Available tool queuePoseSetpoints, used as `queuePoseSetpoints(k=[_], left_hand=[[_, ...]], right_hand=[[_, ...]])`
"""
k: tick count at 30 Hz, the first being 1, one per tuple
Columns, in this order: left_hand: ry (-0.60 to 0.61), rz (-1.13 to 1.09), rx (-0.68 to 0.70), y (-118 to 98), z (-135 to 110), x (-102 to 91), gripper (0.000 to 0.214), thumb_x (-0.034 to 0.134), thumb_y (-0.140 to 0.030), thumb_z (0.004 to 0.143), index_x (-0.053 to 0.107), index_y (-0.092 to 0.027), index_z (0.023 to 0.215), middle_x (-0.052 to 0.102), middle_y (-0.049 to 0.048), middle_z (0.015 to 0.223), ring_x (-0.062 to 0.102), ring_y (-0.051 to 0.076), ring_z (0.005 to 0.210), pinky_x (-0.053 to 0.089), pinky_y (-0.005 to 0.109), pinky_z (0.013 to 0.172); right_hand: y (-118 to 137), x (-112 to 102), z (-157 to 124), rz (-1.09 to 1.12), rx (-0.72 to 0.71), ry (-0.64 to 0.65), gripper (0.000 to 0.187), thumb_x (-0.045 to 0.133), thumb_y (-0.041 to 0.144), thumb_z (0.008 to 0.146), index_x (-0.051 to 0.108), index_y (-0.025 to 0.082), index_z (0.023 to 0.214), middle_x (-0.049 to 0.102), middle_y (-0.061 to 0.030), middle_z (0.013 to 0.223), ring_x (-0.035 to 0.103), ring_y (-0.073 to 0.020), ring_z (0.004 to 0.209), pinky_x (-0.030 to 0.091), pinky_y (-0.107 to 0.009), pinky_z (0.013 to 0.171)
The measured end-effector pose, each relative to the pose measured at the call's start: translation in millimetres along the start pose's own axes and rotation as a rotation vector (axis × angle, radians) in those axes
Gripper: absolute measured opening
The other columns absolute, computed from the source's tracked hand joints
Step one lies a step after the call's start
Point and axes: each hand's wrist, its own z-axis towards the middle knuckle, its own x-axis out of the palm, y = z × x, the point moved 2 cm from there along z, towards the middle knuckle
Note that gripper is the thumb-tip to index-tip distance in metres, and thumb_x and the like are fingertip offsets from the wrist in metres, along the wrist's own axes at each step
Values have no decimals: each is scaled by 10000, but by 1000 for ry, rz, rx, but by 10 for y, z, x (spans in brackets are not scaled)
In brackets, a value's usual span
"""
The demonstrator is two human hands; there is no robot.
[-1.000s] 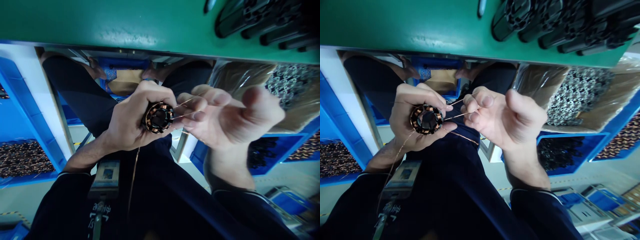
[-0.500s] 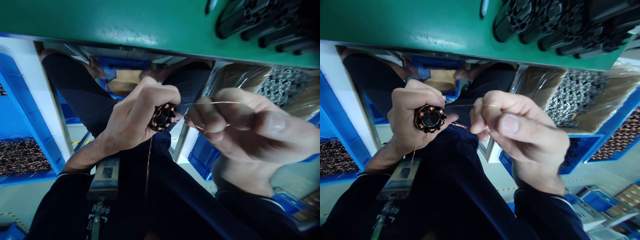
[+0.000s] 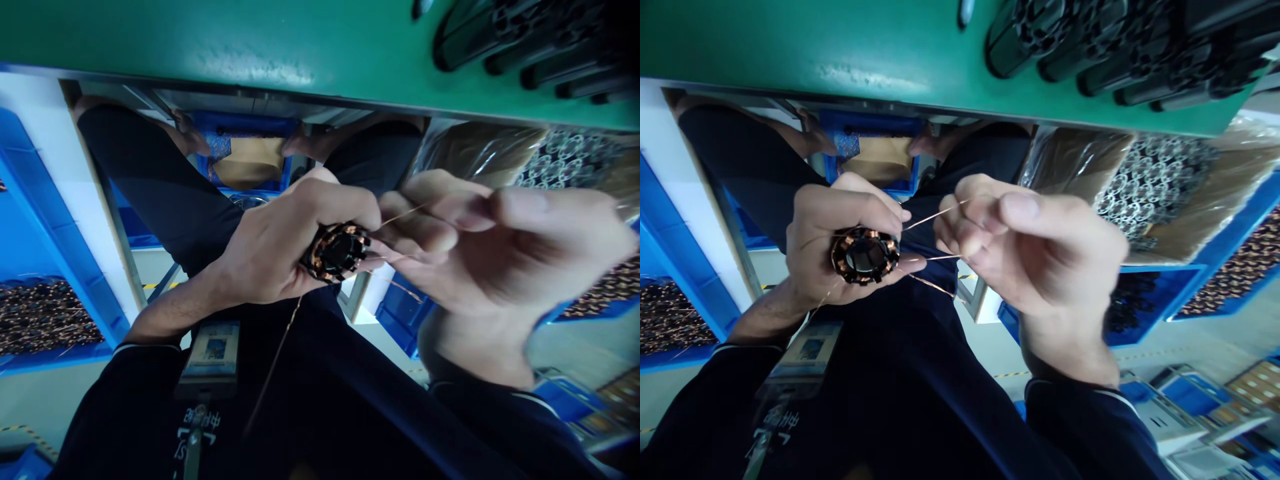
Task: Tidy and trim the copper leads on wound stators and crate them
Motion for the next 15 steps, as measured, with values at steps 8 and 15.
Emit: queuePoseSetpoints(k=[8, 15], left_hand=[[65, 275, -66, -7, -142, -33, 239, 758, -264, 1037, 637, -305, 1239, 780, 2, 1031, 837, 194, 944, 720, 315, 851], [80, 375, -20, -41, -103, -77, 211, 775, -315, 1083, 689, -280, 1272, 735, 31, 1203, 778, 206, 1162, 721, 376, 974]], right_hand=[[-75, -33, 131, -443, -298, -136, 122, 836, 393, 997, 867, 276, 986, 767, -41, 1017, 544, -171, 739, 524, -352, 691], [300, 194, -201, -1254, -309, 259, 718, 504, 372, 1193, 327, 437, 1887, 784, -42, 1327, 669, -181, 734, 612, -394, 730]])
